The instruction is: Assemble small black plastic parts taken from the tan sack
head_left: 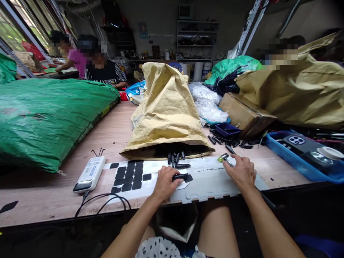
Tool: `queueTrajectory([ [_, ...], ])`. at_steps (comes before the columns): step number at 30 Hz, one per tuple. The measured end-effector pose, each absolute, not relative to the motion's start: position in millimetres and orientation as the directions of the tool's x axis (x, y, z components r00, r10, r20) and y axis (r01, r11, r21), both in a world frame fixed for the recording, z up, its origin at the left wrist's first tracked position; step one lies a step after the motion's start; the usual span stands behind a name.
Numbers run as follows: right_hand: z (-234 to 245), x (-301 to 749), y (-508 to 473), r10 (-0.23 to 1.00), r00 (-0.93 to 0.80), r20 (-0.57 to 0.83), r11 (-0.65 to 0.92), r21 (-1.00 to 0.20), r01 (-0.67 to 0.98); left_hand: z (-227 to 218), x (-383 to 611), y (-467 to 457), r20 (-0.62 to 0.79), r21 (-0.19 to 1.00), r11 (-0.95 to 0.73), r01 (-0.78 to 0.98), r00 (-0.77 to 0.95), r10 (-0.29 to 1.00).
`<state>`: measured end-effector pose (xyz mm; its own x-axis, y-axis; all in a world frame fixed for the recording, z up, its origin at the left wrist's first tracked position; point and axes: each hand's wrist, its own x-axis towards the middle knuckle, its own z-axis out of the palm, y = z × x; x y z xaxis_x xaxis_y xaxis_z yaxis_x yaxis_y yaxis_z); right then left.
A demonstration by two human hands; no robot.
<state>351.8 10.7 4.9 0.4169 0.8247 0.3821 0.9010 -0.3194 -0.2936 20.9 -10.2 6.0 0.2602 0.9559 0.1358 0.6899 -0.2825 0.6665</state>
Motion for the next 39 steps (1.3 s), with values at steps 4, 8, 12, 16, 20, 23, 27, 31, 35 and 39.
queueTrajectory([
  [4, -8, 381, 6, 0.922, 0.346, 0.175, -0.318, -0.170, 0.933, 0, 32, -8, 0.158, 0.668, -0.306, 0.678, 0.273, 0.949],
  [8, -7, 377, -1, 0.912, 0.339, 0.233, -0.291, -0.217, 0.932, -2, 27, -6, 0.176, 0.704, -0.313, 0.638, 0.270, 0.947],
  [12, 14, 337, -24, 0.866, 0.286, 0.411, -0.047, -0.501, 0.864, 0, 24, -6, 0.180, 0.705, -0.314, 0.635, 0.268, 0.946],
  [16, 29, 272, -55, 0.912, 0.081, 0.402, 0.254, -0.710, 0.657, 2, 24, -6, 0.162, 0.723, -0.302, 0.621, 0.273, 0.948],
  [20, 23, 224, -73, 0.910, -0.048, 0.413, 0.359, -0.722, 0.592, 1, 20, -4, 0.137, 0.747, -0.296, 0.595, 0.298, 0.945],
  [23, 16, 209, -76, 0.902, -0.089, 0.422, 0.385, -0.697, 0.605, -2, 18, -3, 0.165, 0.754, -0.320, 0.573, 0.306, 0.937],
  [27, 16, 205, -74, 0.889, -0.092, 0.449, 0.396, -0.651, 0.648, -5, 16, -2, 0.190, 0.759, -0.333, 0.559, 0.300, 0.935],
  [31, 20, 203, -72, 0.868, -0.088, 0.488, 0.416, -0.620, 0.665, -5, 15, -1, 0.175, 0.767, -0.326, 0.553, 0.308, 0.935],
  [35, 13, 199, -73, 0.874, -0.107, 0.474, 0.405, -0.589, 0.699, -4, 14, 0, 0.165, 0.765, -0.324, 0.556, 0.316, 0.934],
  [39, 6, 200, -71, 0.896, -0.135, 0.422, 0.371, -0.548, 0.750, -5, 14, 0, 0.177, 0.768, -0.330, 0.549, 0.312, 0.933],
])
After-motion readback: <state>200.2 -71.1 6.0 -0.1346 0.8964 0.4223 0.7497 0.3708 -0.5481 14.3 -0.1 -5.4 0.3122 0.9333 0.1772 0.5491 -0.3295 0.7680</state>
